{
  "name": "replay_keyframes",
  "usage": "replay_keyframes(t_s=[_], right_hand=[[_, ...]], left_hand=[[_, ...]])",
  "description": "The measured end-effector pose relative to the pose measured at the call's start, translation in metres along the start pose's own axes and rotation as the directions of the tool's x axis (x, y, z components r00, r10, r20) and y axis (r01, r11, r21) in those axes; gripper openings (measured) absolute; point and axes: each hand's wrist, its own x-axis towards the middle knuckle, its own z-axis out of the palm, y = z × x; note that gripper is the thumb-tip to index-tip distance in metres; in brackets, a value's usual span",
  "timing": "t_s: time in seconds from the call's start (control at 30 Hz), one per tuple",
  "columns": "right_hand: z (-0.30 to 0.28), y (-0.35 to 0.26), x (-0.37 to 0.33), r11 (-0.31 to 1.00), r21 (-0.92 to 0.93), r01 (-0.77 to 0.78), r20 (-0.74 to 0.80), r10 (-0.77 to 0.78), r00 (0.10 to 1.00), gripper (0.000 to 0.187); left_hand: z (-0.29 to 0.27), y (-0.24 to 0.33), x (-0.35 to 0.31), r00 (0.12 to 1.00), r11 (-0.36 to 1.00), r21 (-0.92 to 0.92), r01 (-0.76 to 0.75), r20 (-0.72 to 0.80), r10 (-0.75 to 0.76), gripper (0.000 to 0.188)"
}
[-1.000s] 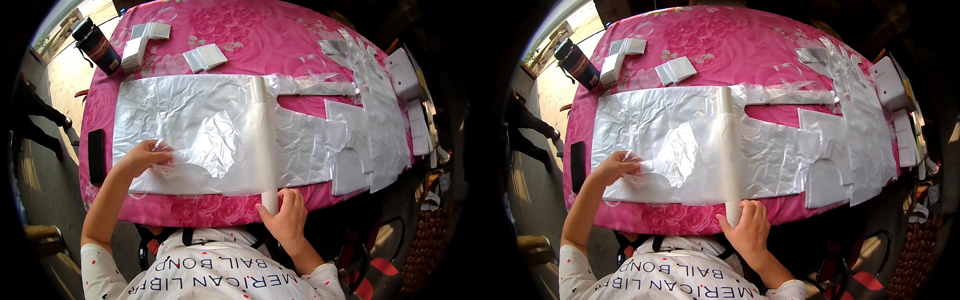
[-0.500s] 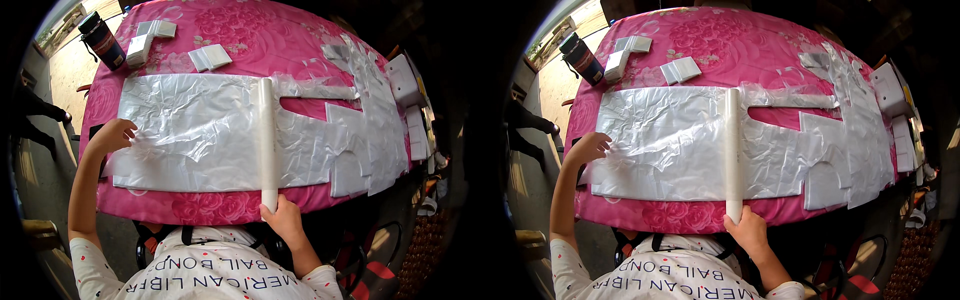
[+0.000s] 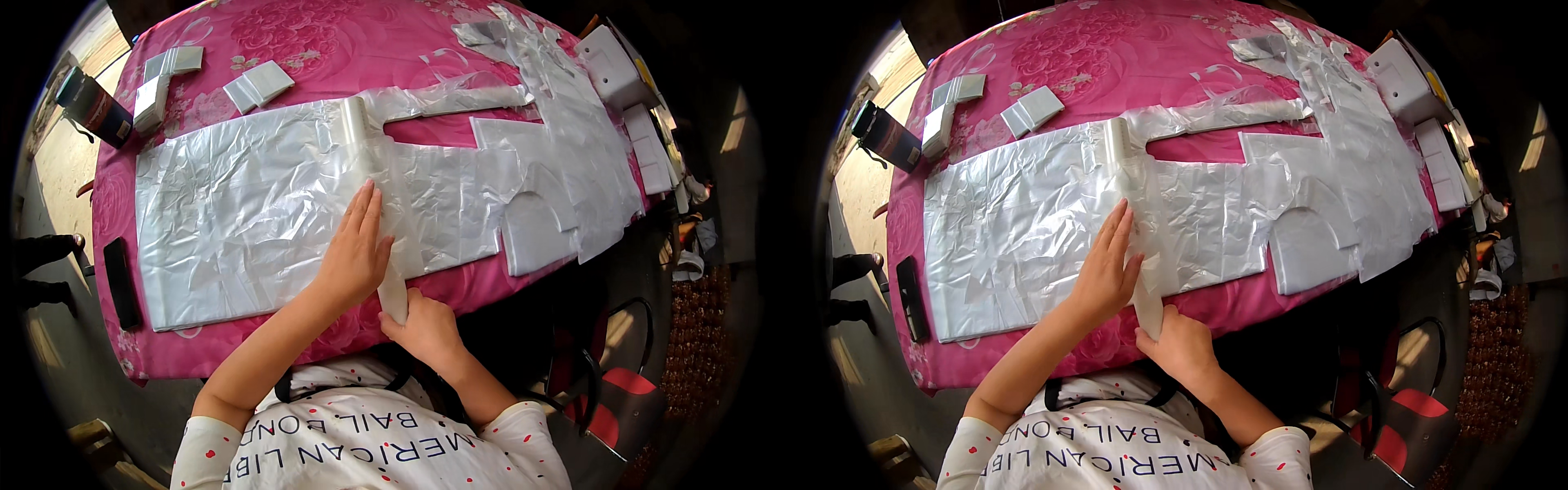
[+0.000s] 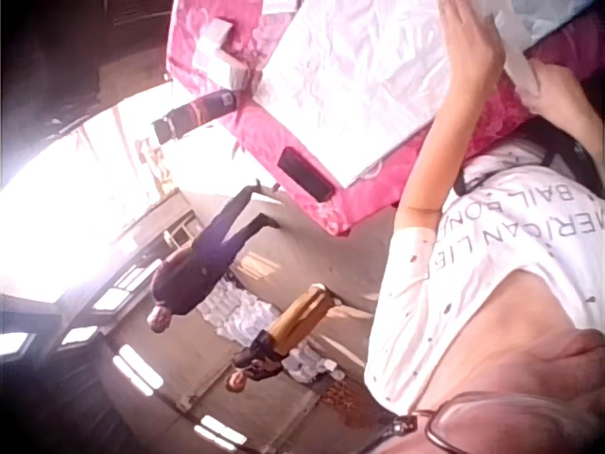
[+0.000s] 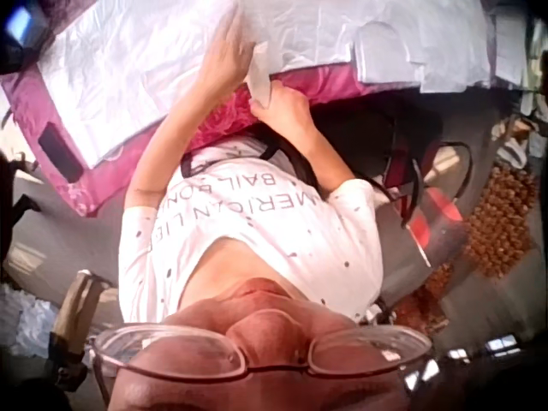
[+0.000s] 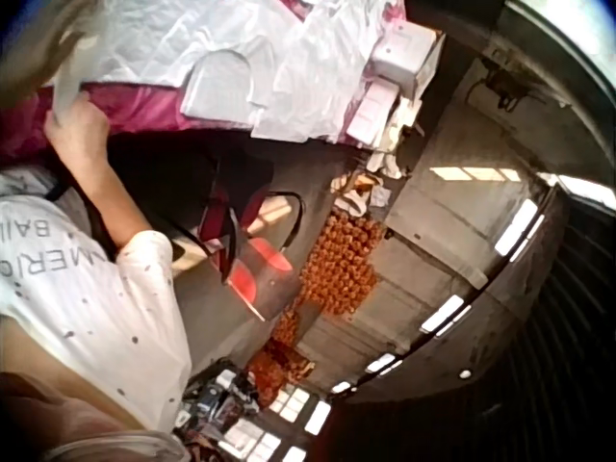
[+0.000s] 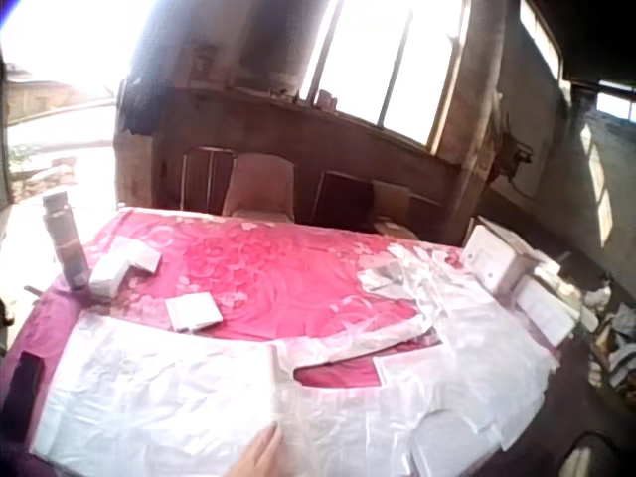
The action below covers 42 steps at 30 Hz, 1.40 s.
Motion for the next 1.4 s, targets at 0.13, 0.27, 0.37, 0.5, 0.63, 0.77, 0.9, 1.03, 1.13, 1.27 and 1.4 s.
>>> replay_keyframes(t_s=[0.13, 0.27, 0.37, 0.5, 0.63, 0.77, 0.9, 1.03, 1.13, 1.27, 1.4], right_hand=[[0.001, 0.002, 0.000, 1.000, -0.014, 0.016, -0.012, -0.016, 1.000, 0.043], [0.000, 0.001, 0.000, 0.999, 0.029, -0.033, 0.023, 0.032, 0.999, 0.042], [0.001, 0.001, -0.001, 0.999, 0.051, 0.007, -0.016, -0.006, 1.000, 0.044], [0.003, 0.002, -0.001, 0.998, 0.061, 0.005, -0.003, -0.005, 1.000, 0.043], [0.002, 0.004, -0.001, 0.998, 0.062, -0.008, 0.013, 0.007, 1.000, 0.042], [0.001, 0.006, 0.000, 0.994, 0.112, -0.004, 0.026, 0.001, 1.000, 0.042], [0.000, 0.005, 0.001, 0.994, 0.100, 0.036, 0.021, -0.038, 0.999, 0.042], [-0.005, 0.009, 0.000, 0.995, 0.099, 0.000, 0.055, -0.006, 0.998, 0.044], [-0.008, 0.003, 0.004, 0.999, 0.051, 0.004, 0.088, -0.009, 0.996, 0.044], [-0.008, 0.004, 0.004, 0.999, 0.038, 0.020, 0.074, -0.023, 0.997, 0.043], [-0.004, 0.002, 0.002, 0.998, 0.055, 0.003, 0.062, -0.007, 0.998, 0.044]], left_hand=[[0.006, -0.025, -0.008, 0.999, 0.997, 0.054, 0.046, 0.010, -0.046, 0.056], [0.004, -0.040, -0.015, 0.997, 0.964, 0.266, 0.007, 0.075, -0.028, 0.060], [0.000, -0.048, -0.016, 0.992, 0.904, 0.425, -0.039, 0.122, -0.015, 0.067], [-0.002, -0.047, -0.017, 0.988, 0.902, 0.429, -0.040, 0.150, -0.027, 0.067], [-0.024, -0.022, -0.014, 0.953, 0.835, 0.549, 0.036, 0.233, -0.194, 0.062], [-0.038, -0.014, 0.002, 0.993, 0.988, -0.141, 0.067, -0.087, -0.080, 0.060], [0.003, -0.031, -0.002, 0.996, 0.998, -0.016, 0.058, -0.066, -0.059, 0.057], [0.016, -0.036, -0.007, 0.999, 0.972, 0.232, 0.023, 0.031, -0.031, 0.055], [0.008, -0.038, -0.008, 0.999, 0.919, 0.393, 0.030, 0.030, -0.046, 0.055], [-0.018, -0.040, -0.014, 0.999, 0.985, 0.165, 0.050, -0.008, -0.049, 0.059], [-0.076, -0.084, -0.041, 0.928, 0.971, -0.027, 0.239, -0.287, -0.237, 0.053]])
